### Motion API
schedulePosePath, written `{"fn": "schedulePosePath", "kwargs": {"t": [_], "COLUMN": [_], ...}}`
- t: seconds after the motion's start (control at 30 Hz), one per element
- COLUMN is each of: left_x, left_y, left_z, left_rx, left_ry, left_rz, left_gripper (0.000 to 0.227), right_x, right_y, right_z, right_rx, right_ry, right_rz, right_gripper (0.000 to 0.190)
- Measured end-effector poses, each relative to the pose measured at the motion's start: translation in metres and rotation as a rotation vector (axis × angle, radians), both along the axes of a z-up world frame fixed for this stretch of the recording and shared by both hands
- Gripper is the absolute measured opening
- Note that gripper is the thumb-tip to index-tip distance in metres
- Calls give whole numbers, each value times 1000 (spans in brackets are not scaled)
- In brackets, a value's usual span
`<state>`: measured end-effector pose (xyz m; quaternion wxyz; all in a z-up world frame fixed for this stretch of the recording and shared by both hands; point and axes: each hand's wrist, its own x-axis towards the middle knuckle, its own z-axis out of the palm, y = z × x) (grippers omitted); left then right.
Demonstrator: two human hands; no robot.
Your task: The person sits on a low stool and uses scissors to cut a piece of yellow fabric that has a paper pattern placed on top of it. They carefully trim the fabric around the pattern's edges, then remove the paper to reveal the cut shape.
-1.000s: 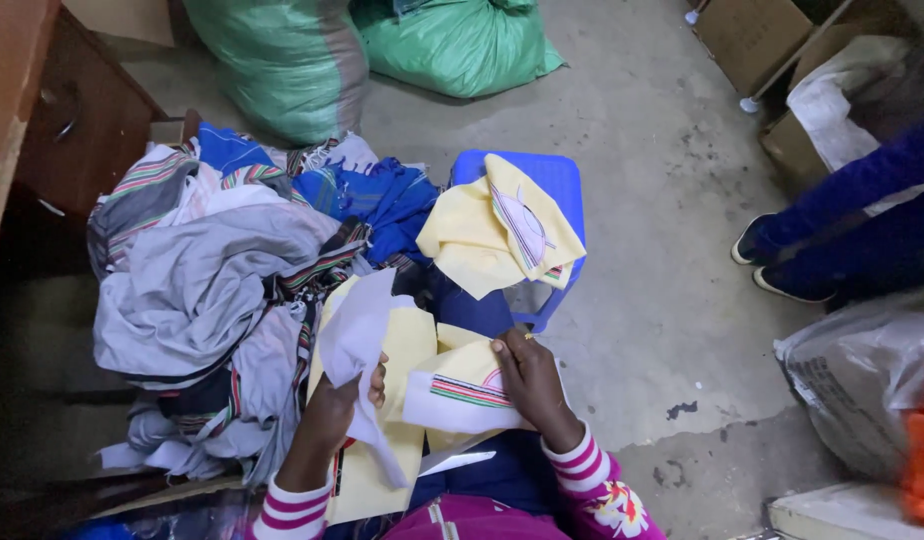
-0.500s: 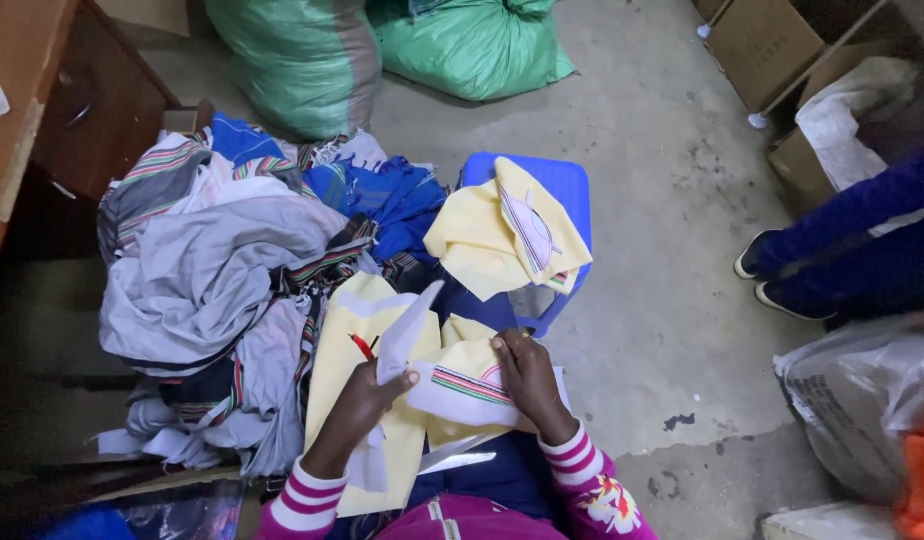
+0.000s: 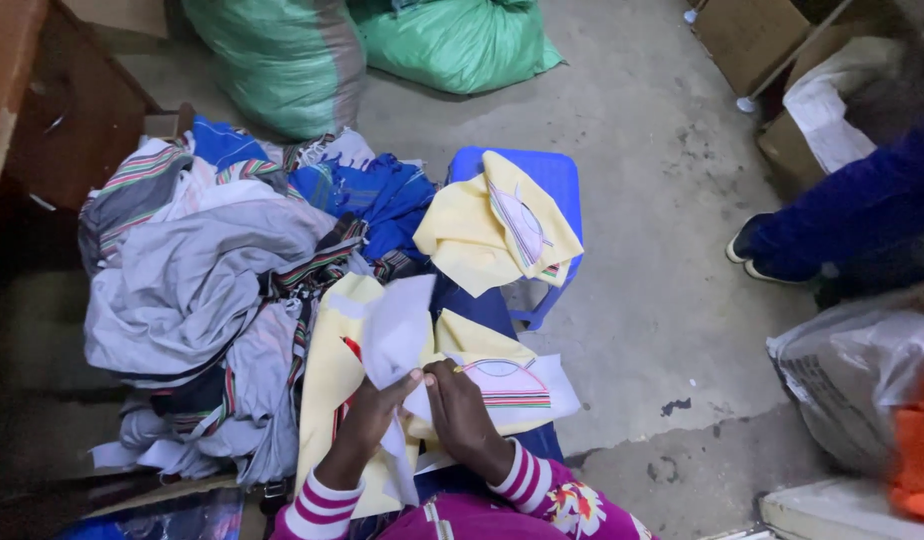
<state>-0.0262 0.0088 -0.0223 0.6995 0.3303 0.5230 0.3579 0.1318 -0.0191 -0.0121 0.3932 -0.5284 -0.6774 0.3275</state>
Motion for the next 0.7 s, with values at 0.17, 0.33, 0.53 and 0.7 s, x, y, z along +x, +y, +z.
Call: {"fn": "schedulePosePath", "kwargs": {"t": [0.17, 0.33, 0.53, 0.7], "left_x": [4, 12, 0, 0], "left_y": [-5, -12, -4, -3], "left_z": [-52, -2, 7, -11], "left_rx": [-247, 111, -131, -75], "left_ry": [-364, 173, 177, 22], "left_rz": [246, -115, 166, 218], "left_gripper": [12, 19, 26, 31], "right_x": [3, 12, 26, 24], "right_y": [-9, -9, 3, 6], "right_z": [5, 14, 4, -34], "right_rx": [-81, -251, -539, -704], "right_ry": [21, 110, 599, 1122], "right_rz": [50, 69, 112, 189], "right_gripper": [48, 41, 32, 16]}}
